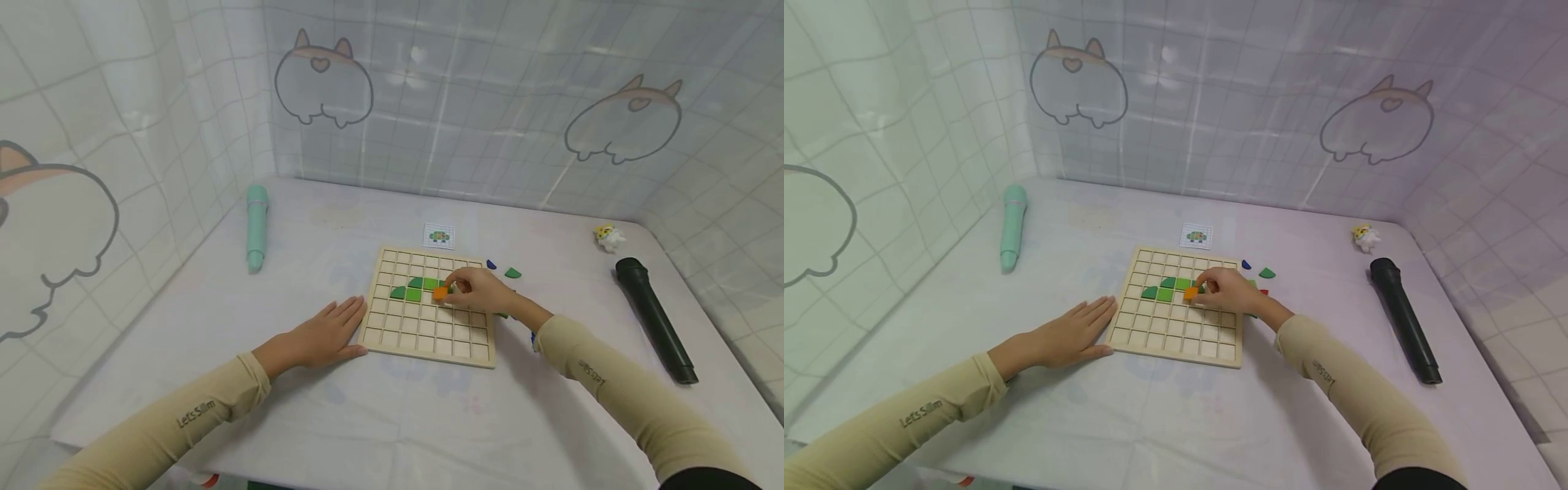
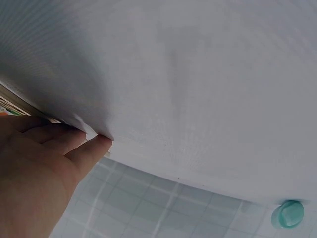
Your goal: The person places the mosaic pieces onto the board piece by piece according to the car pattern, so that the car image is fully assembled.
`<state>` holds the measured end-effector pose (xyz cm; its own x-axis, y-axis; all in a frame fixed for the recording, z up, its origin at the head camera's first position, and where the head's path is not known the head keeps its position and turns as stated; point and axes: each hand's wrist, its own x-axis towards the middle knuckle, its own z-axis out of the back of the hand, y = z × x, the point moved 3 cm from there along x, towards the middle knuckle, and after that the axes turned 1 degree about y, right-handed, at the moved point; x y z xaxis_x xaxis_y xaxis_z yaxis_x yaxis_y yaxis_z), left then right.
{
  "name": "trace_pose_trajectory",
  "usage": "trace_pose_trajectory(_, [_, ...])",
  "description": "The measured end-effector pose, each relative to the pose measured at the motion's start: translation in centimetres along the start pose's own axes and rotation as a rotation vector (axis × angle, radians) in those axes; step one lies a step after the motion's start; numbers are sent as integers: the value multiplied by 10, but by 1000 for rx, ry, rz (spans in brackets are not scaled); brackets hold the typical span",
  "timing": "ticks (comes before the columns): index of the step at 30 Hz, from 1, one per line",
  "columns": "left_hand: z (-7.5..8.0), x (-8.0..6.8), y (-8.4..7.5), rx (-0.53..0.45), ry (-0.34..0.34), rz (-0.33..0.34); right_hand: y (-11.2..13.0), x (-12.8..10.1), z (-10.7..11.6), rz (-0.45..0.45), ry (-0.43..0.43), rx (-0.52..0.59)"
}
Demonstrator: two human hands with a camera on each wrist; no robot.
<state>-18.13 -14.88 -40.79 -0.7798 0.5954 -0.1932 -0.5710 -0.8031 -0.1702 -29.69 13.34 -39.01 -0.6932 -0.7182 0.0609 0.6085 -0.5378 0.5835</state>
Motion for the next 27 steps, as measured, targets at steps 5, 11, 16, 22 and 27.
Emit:
trace_pose_trajectory(5, [0, 0, 0, -1, -3, 0, 4, 7, -7, 13, 13, -45])
trace_pose_trajectory(11, [-2, 1, 1, 3, -4, 3, 11, 12, -11, -9, 47, -76])
trace_pose_trajectory(16, [-3, 1, 2, 3, -1, 6, 12, 15, -14, -49, 68, -96])
trace_pose_trajectory(22, [-2, 0, 1, 6, 0, 8, 12, 16, -14, -69, 77, -111])
trace_pose_trajectory(27, [0, 0, -1, 2, -2, 4, 10, 15, -15, -67, 79, -100])
